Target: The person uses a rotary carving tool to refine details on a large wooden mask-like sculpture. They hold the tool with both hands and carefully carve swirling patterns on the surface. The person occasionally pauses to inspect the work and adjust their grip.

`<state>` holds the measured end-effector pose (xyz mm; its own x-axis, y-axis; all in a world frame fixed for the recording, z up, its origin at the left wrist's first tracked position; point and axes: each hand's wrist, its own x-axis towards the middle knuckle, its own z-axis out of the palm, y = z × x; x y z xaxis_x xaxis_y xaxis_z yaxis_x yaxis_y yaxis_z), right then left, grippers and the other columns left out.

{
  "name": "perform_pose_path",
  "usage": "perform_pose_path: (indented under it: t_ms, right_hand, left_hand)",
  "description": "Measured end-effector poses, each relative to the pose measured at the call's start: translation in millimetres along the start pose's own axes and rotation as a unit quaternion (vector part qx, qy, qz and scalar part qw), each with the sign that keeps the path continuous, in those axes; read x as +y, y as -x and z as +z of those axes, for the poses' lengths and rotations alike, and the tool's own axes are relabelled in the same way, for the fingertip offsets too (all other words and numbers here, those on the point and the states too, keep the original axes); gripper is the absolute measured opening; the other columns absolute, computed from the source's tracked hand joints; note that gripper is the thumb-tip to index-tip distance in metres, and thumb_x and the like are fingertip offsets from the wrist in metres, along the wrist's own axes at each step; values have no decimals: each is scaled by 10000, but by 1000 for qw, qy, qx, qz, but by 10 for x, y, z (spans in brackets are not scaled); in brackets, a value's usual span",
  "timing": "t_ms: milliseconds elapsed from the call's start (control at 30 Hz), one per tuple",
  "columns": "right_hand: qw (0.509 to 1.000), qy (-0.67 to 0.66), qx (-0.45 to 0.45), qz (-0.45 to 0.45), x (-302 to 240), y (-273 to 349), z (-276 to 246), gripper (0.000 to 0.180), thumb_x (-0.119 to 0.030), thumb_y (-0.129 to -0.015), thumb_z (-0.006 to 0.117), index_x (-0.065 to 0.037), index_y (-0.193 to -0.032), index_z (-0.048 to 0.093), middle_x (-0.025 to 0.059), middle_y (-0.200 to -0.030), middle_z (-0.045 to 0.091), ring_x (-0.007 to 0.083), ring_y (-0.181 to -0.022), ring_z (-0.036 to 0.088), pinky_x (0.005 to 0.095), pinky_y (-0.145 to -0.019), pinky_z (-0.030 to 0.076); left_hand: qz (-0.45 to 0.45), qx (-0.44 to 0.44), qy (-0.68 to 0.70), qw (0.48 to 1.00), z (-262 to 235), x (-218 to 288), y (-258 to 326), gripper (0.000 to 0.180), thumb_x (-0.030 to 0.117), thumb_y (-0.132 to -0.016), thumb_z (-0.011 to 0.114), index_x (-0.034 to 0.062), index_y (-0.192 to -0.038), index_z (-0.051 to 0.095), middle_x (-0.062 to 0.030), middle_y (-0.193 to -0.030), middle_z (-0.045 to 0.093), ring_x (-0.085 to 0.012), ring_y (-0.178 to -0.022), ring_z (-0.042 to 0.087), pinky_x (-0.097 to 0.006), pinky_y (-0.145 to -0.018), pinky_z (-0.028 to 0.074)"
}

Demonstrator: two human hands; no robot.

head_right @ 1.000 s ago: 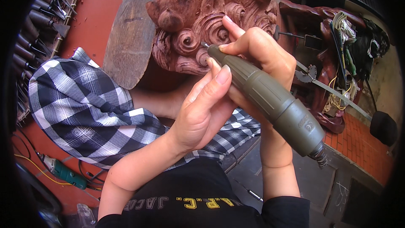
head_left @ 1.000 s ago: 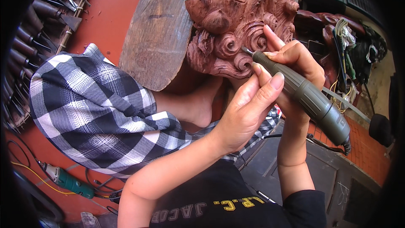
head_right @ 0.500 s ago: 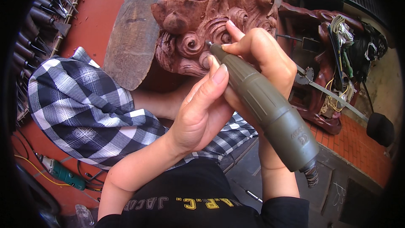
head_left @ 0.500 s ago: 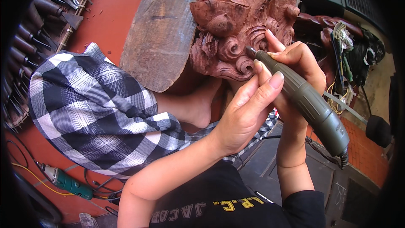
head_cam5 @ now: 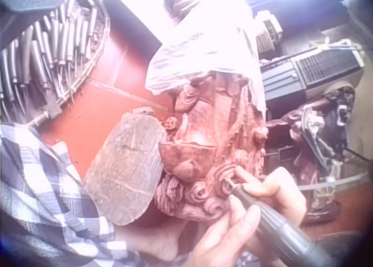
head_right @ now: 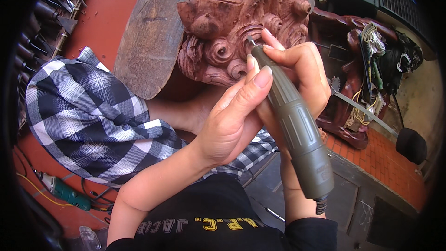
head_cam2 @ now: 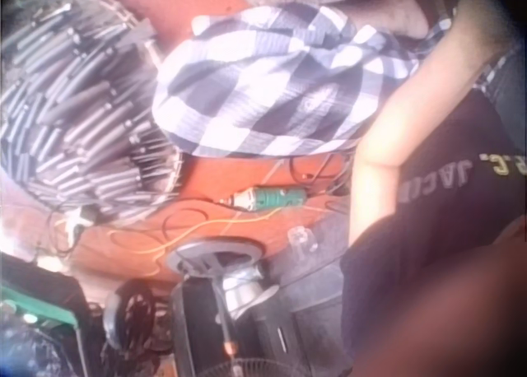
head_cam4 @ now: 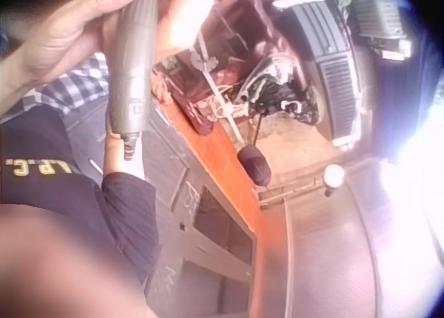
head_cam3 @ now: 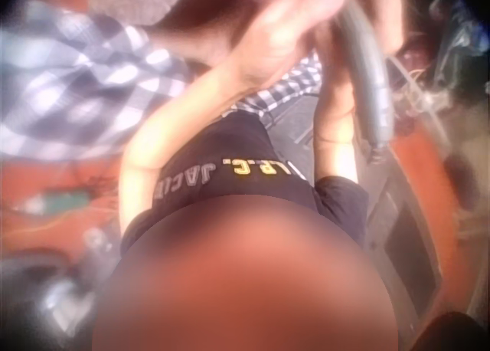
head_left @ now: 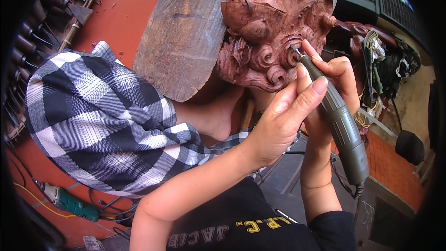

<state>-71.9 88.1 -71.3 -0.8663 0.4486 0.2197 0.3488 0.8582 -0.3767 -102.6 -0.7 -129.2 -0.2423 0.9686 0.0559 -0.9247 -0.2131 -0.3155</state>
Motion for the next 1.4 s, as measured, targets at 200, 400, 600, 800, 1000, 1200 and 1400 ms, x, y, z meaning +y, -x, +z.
perform_pose_path:
  t_ms: [200,400,600,800,1000,1200,1400]
  right_hand:
    - [999,14,-31,23,-63,19,-8,208,63,-825,705,16,-902,517,39,-867,456,172,-920,626,485,-1035,473]
    - [999,22,-24,-2,-58,-36,2,198,35,-729,772,56,-827,601,102,-751,539,148,-685,580,458,-912,571]
    - [997,58,-57,-15,-108,-64,-13,196,57,-695,757,56,-805,595,109,-721,529,162,-649,554,474,-926,561]
    - [989,101,-101,-44,-126,-88,-60,190,49,-687,750,49,-788,588,104,-684,521,167,-598,533,466,-940,552]
    - [993,75,-88,-23,-123,-116,-39,196,39,-691,755,47,-790,587,108,-697,530,170,-606,541,454,-936,556]
    - [997,51,-44,46,-152,-91,-3,189,18,-759,757,44,-821,580,99,-756,562,180,-721,623,432,-936,558]
    - [998,49,-24,37,-151,-50,30,191,30,-775,752,54,-836,574,101,-781,550,164,-757,632,447,-963,545]
  left_hand:
    - [-1,13,23,1000,11,18,4,518,327,-1066,387,-32,-1434,325,-101,-1387,443,-152,-1310,408,-325,-1124,299]
    - [1,31,49,998,37,19,61,525,341,-1065,372,-28,-1434,322,-103,-1387,441,-158,-1309,414,-333,-1123,302]
    - [-10,30,57,998,-14,-18,89,531,370,-1063,355,-16,-1425,331,-99,-1386,441,-167,-1309,420,-343,-1114,317]
    - [-12,32,75,997,-16,-53,144,516,363,-1065,338,-9,-1423,335,-100,-1403,430,-172,-1322,414,-350,-1122,311]
    - [0,30,70,997,30,13,113,521,362,-1066,333,-14,-1426,332,-104,-1410,423,-172,-1330,403,-347,-1130,299]
    - [1,4,64,998,10,39,31,519,341,-1067,362,-22,-1437,326,-100,-1397,428,-163,-1320,402,-341,-1132,292]
    - [5,7,101,995,-7,0,27,475,295,-1058,432,31,-1444,348,-47,-1309,481,-106,-1223,459,-282,-1044,364]
